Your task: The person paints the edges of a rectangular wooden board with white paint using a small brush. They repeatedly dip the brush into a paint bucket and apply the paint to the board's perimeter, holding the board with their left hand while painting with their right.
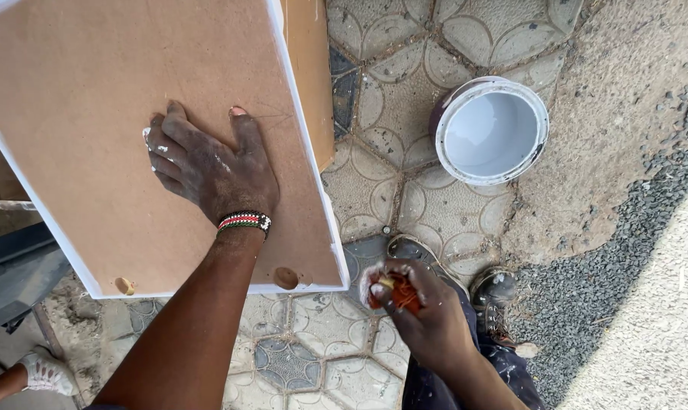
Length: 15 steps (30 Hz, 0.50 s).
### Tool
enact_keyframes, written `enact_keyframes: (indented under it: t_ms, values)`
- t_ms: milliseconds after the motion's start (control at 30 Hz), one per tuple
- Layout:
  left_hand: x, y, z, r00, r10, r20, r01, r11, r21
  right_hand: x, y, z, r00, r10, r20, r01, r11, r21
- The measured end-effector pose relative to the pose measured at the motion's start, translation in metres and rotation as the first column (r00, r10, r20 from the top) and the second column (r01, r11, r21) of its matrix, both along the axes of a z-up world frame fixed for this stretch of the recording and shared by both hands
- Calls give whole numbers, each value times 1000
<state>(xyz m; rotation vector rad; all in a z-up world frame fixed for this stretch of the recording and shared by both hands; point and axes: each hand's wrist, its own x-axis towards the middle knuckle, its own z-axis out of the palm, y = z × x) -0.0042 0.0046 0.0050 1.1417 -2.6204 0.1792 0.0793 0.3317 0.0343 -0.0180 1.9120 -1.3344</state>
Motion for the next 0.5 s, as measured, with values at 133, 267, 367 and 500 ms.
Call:
enact_keyframes:
  t_ms: [133,267,367,500]
  values:
    - [0,0,2,1000,-2,-12,3,999,40,-23,-52,-18,983,-119,-139,95,982,-165]
    - [3,-1,-1,1000,-19,-3,19,1000,-4,-106,-109,-27,962,-219,-163,174,953,-249]
    - [3,1,1,1000,-18,8,18,1000,15,-106,-95,-21,981,-189,50,195,924,-329]
    - [1,0,1,1000,4,-6,-3,1000,18,-40,-20,-28,977,175,126,-112,910,-398]
